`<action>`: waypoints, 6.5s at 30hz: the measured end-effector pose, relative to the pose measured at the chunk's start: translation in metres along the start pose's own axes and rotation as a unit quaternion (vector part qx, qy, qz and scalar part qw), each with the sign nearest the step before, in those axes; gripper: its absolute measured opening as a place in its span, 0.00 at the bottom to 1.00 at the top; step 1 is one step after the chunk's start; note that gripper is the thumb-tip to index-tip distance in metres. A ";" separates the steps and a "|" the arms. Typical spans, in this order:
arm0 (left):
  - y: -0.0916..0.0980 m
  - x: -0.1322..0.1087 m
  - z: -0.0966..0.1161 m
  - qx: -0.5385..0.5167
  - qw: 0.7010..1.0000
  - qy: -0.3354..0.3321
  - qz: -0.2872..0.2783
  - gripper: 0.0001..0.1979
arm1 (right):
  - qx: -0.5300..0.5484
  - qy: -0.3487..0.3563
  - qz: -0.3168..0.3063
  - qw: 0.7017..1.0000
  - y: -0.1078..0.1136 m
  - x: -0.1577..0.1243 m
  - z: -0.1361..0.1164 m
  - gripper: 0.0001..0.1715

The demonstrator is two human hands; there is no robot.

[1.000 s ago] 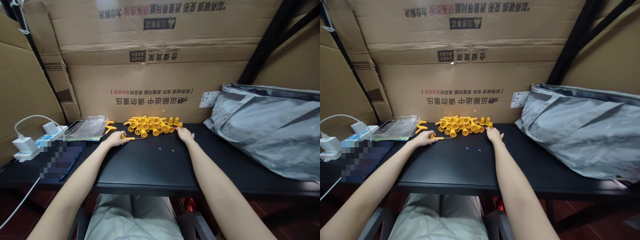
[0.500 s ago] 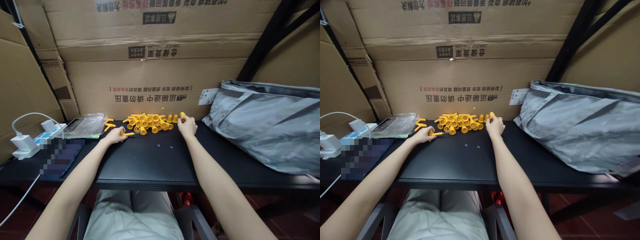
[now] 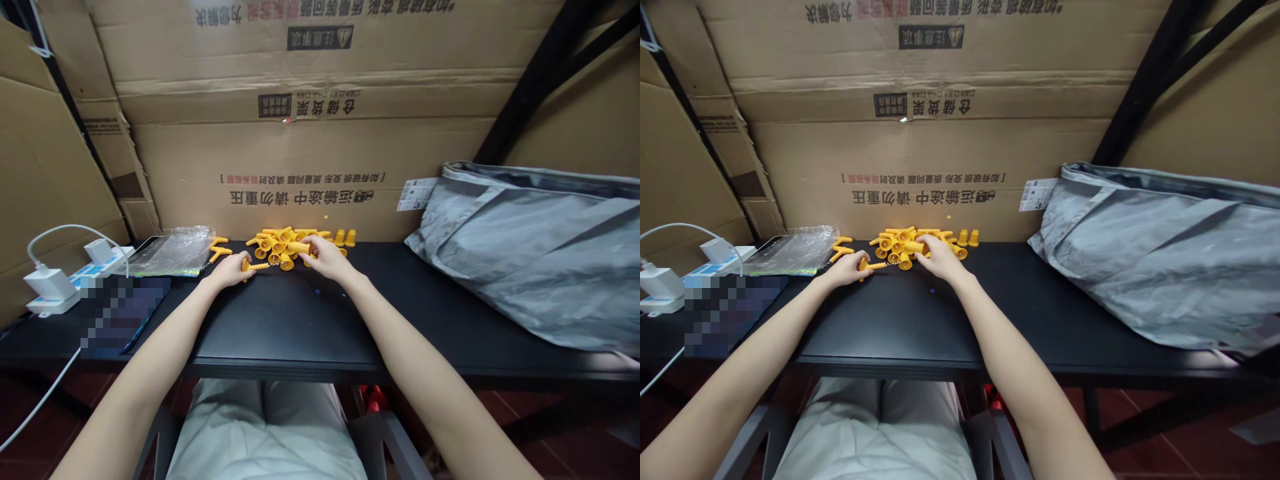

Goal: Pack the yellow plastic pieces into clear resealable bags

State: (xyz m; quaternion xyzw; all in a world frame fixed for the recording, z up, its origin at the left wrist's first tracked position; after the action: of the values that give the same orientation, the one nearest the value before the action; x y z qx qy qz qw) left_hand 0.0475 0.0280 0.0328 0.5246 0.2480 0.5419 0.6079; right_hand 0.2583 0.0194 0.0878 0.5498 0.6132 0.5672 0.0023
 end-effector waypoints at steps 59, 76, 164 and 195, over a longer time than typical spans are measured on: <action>0.024 -0.008 0.035 0.022 0.994 -0.066 0.082 0.12 | 0.177 -0.049 -0.092 0.979 -0.034 -0.008 -0.013 0.14; 0.029 -0.010 0.042 0.007 0.992 -0.068 0.102 0.12 | 0.288 -0.277 -0.115 0.909 -0.055 -0.019 0.010 0.31; 0.031 -0.012 0.037 0.026 0.991 -0.058 0.118 0.14 | 0.340 -0.205 -0.090 0.914 -0.056 -0.016 0.012 0.21; 0.033 -0.015 0.044 0.023 0.989 -0.072 0.128 0.16 | 0.378 -0.227 -0.041 0.897 -0.049 -0.015 0.009 0.17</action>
State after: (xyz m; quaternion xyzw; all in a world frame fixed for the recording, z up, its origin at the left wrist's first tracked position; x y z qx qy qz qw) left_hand 0.0684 -0.0067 0.0730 0.6035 0.1466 0.5700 0.5379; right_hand 0.2371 0.0280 0.0410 0.5975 0.7862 0.1518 -0.0432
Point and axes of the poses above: each hand's wrist, its own x-axis towards the middle knuckle, its own y-axis out of the back of the hand, z = x × y, the point moved 10 cm from there along x, towards the middle knuckle, and after that the axes turned 1 degree about -x, right-handed, at the moved point
